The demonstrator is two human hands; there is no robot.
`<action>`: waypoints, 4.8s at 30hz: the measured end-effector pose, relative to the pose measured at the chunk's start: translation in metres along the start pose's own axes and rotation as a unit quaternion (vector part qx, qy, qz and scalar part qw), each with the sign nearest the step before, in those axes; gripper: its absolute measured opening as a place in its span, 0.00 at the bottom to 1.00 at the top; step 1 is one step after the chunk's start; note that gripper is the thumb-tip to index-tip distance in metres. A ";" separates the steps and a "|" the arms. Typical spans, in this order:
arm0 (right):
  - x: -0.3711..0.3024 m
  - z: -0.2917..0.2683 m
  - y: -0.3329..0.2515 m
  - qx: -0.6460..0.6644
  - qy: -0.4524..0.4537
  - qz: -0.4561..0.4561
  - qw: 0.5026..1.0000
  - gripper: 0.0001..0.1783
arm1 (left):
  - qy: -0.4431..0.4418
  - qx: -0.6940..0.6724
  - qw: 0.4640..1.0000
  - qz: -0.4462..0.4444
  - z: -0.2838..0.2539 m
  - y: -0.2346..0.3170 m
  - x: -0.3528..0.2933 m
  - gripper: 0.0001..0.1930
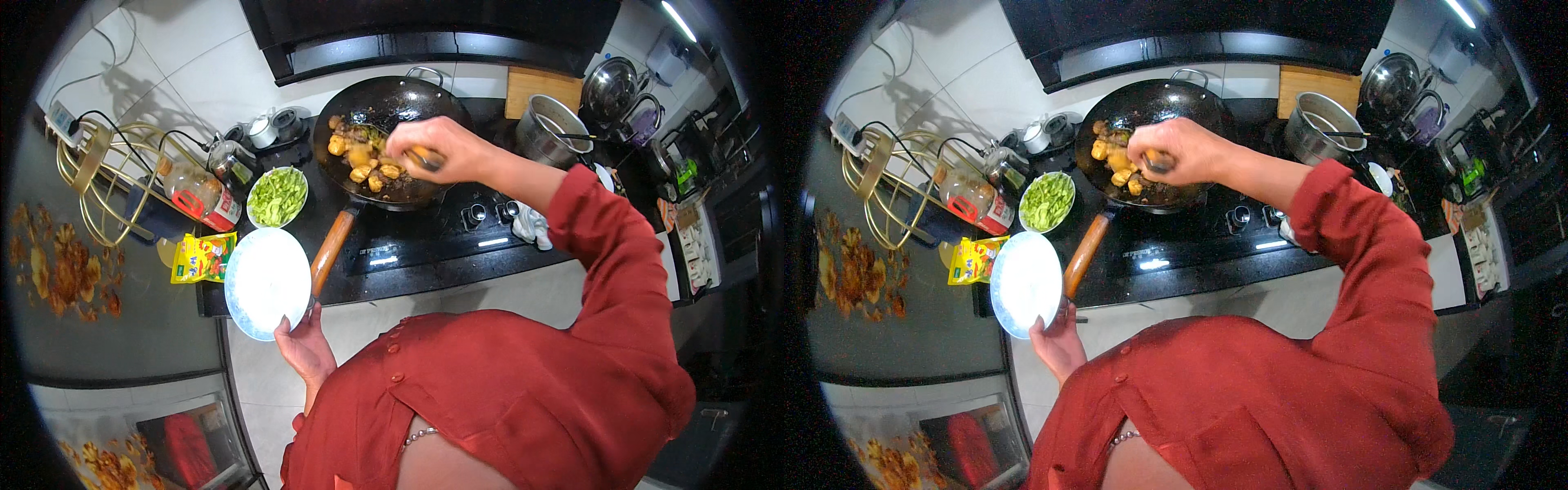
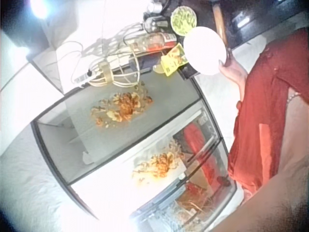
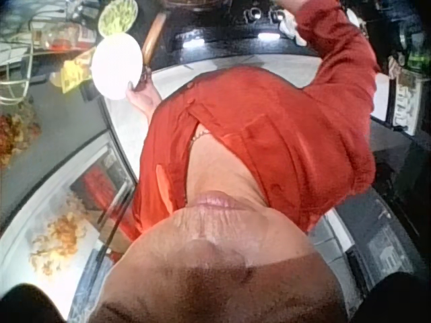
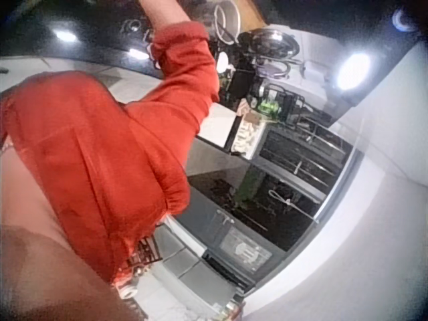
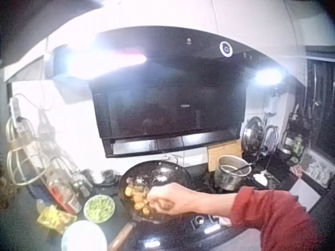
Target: The person stirs pieces of meat and potatoes in a wok using a spatula on a stovetop and then scoops the food onto a plate.
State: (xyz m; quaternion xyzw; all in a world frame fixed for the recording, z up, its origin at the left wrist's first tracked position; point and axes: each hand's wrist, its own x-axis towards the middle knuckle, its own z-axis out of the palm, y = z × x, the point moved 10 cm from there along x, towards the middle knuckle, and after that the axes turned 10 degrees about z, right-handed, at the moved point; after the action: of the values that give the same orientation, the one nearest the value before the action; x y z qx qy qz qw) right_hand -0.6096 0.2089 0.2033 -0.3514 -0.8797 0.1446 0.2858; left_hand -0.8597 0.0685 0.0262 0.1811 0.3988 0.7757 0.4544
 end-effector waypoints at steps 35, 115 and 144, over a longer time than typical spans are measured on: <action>-0.053 -0.059 0.083 0.225 0.301 0.349 0.859 0.13 | -0.031 -0.033 0.998 -0.033 -0.012 -0.008 0.008 0.24; -0.099 -0.040 0.084 0.369 0.363 0.400 0.756 0.11 | -0.059 -0.022 0.997 -0.041 -0.003 -0.001 0.008 0.24; -0.105 -0.016 0.123 0.284 0.344 0.371 0.814 0.09 | -0.059 -0.031 0.997 -0.039 0.000 -0.003 0.007 0.24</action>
State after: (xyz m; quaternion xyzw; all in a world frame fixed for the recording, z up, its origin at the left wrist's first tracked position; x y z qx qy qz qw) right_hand -0.4724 0.2238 0.1182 -0.5811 -0.4467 0.3527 0.5817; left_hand -0.8613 0.0753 0.0234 0.1965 0.3542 0.7572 0.5124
